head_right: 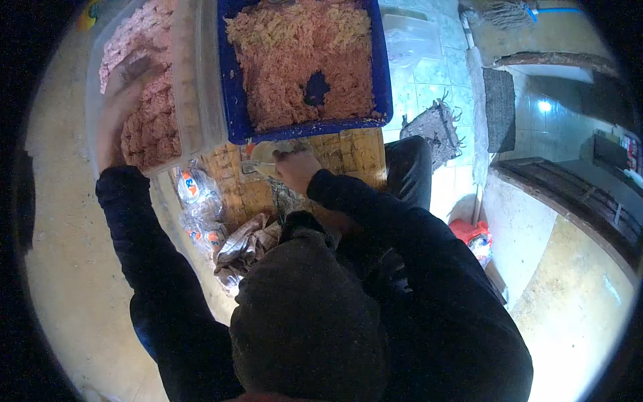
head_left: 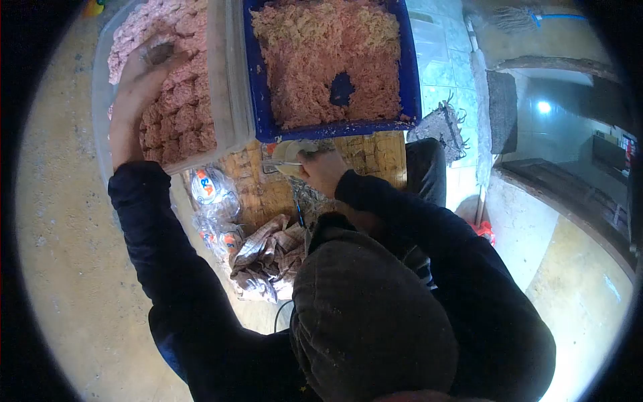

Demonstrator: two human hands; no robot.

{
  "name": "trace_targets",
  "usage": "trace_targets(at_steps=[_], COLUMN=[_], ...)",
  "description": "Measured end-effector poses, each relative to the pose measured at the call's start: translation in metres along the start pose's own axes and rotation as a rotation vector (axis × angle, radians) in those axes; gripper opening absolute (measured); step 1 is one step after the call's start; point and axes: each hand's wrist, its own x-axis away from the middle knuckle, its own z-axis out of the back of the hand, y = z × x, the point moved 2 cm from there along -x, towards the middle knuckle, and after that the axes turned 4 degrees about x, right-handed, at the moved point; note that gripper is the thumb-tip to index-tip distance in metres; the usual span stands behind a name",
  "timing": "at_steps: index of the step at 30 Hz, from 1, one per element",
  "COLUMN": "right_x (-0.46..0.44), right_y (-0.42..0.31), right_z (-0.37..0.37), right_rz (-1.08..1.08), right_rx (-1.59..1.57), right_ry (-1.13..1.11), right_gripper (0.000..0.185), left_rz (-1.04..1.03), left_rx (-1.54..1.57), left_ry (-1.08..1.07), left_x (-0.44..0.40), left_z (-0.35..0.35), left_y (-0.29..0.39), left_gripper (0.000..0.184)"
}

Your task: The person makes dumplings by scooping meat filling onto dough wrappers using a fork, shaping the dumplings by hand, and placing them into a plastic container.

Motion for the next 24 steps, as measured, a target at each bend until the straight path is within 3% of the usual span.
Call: trace_targets(at_steps=[4, 7, 10, 12, 16, 20, 24], right_x=[0.008, 0.025, 0.038, 0.044, 0.047, 0.044, 0.04], right_y=[0.012, 0.026, 0.031, 0.029, 0.023, 0.007, -0.011], right_z=[0.013, 0.012, 0.021, 0.024, 0.027, 0.047, 0.098], right_rz=[-0.067, -0.072, -0.085, -0.11, -0.104, -0.062, -0.078], right_rx=[-0.121, -0.179, -0.264, -0.286, -0.323, -0.419, -0.532], right_ry=[-0.095, -0.041, -0.045, -0.102, 0.01, 0.137, 0.078], right_gripper=[0.025, 0.027, 0.028, 0.028, 0.026, 0.021, 0.019], left_rz=[-0.037, -0.075, -0.167, -0.16, -0.182, -0.294, -0.424], left_rx=[-0.003, 0.229, 0.329, 0.208, 0.225, -0.146, -0.511], left_ry=[-0.128, -0.254, -0.24, -0.167, -0.084, 0.124, 0.355], left_x=[-0.016, -0.025, -0.026, -0.017, -0.005, -0.012, 0.032], left_z=[0.02, 0.015, 0.007, 0.003, -0.01, -0.027, -0.013], left_y=[-0.027, -0.043, -0.047, -0.04, -0.018, -0.026, 0.008], left_gripper=[0.048, 0.046, 0.047, 0.051, 0.061, 0.062, 0.055])
